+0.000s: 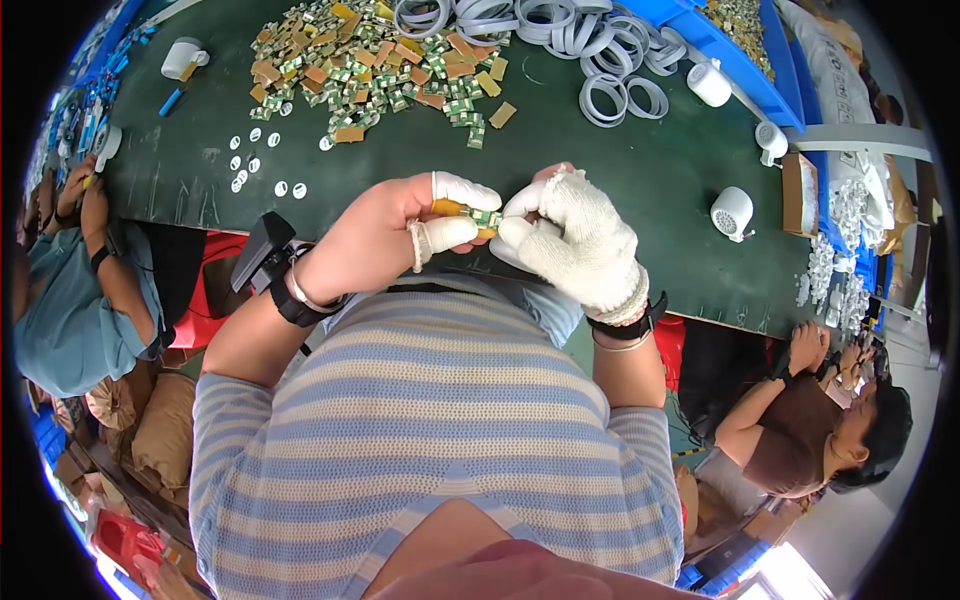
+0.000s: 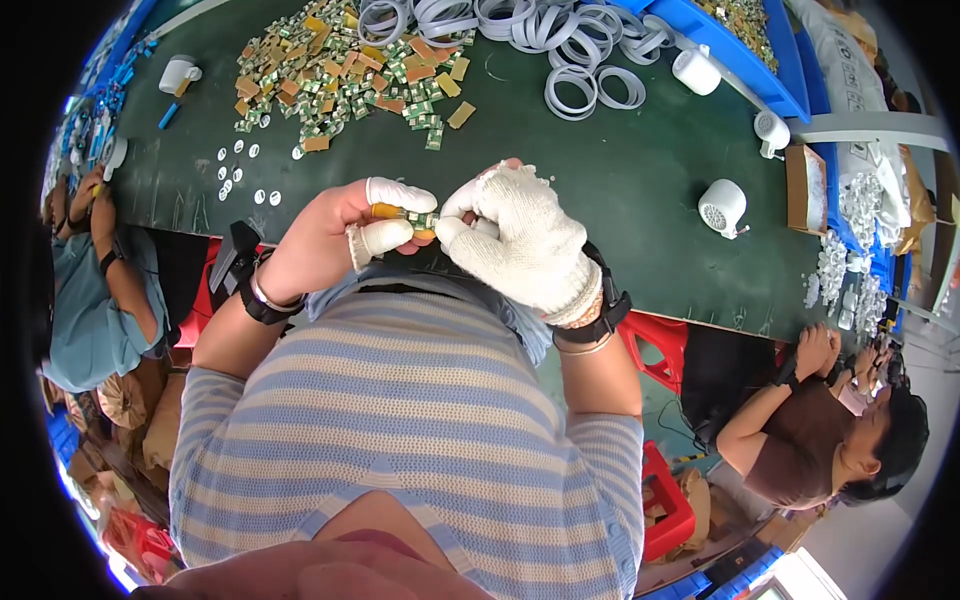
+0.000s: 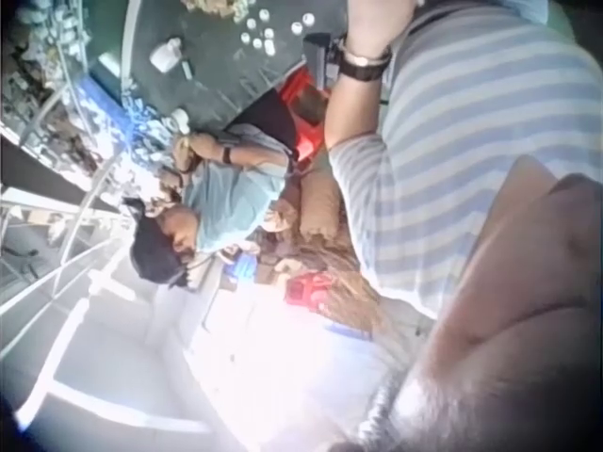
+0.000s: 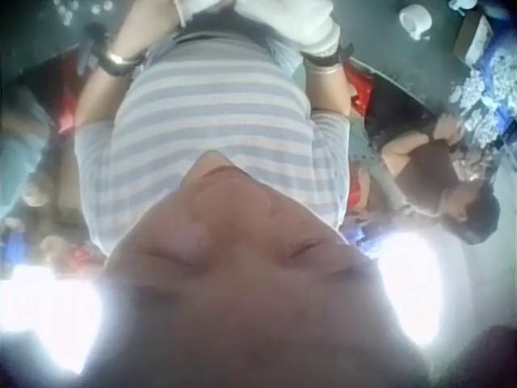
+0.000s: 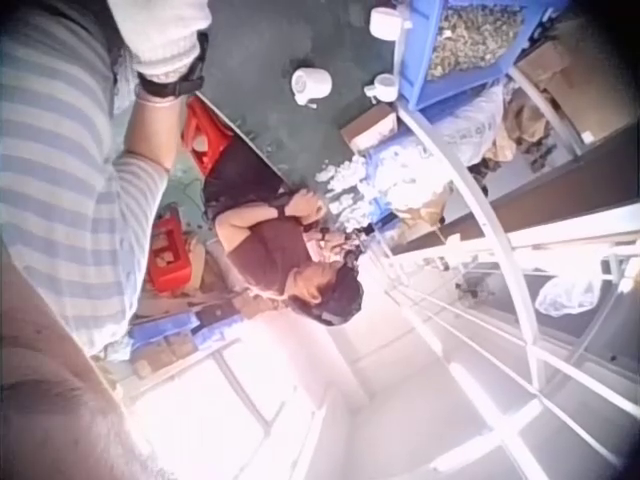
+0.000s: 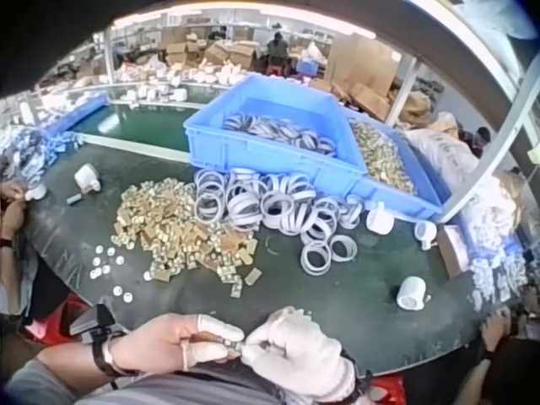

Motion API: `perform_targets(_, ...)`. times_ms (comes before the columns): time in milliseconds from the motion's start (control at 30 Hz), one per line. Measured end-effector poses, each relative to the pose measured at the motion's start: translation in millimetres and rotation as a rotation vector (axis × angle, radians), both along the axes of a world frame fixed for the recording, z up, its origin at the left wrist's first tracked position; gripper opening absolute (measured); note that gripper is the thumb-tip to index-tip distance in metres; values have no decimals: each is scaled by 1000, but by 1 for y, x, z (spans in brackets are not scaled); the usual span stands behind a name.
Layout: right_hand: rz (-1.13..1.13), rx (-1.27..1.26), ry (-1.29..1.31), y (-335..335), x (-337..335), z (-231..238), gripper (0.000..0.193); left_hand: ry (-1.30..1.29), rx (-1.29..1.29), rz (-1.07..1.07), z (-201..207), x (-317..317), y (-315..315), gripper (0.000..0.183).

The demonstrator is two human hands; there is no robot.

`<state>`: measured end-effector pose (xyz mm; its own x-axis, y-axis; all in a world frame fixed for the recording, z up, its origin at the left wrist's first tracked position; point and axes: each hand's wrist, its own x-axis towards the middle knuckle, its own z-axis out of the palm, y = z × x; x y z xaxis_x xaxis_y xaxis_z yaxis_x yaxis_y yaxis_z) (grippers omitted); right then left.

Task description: Assembling small plastic and metal components at a factory workbench.

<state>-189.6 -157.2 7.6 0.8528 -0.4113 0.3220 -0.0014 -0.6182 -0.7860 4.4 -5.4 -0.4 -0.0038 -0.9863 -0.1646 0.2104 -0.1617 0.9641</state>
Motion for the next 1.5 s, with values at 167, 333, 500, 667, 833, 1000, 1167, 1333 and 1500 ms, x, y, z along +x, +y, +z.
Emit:
perform_targets(167,-16,18,49,2,2,5,7,-127,-14,75,-12,-8,2,24)
perform_targets(333,-73,-20,41,9,1,6,7,-129,-35,146,-14,-13,4,20)
perform_targets(500,-102,-93,131,11,-1,7,12,-210,-35,210,-15,-15,6,17)
perform_targets(667,-40,-56,53,5,-2,3,13,-238,-47,125,-11,-13,8,23)
perform_targets(833,120,96,83,-5,-2,2,15,48,90,45,-9,-11,7,23)
perform_targets(1000,-64,-182,150,14,3,14,15,-251,61,174,-16,-12,8,17)
perform_targets(1167,-44,-405,185,7,7,17,23,-296,-42,129,-7,-6,13,19)
perform_targets(1333,78,-346,63,-1,11,11,20,-510,-165,126,0,-11,20,21)
perform_targets(1500,126,-328,61,-1,12,16,17,-567,-243,170,-12,-18,17,19)
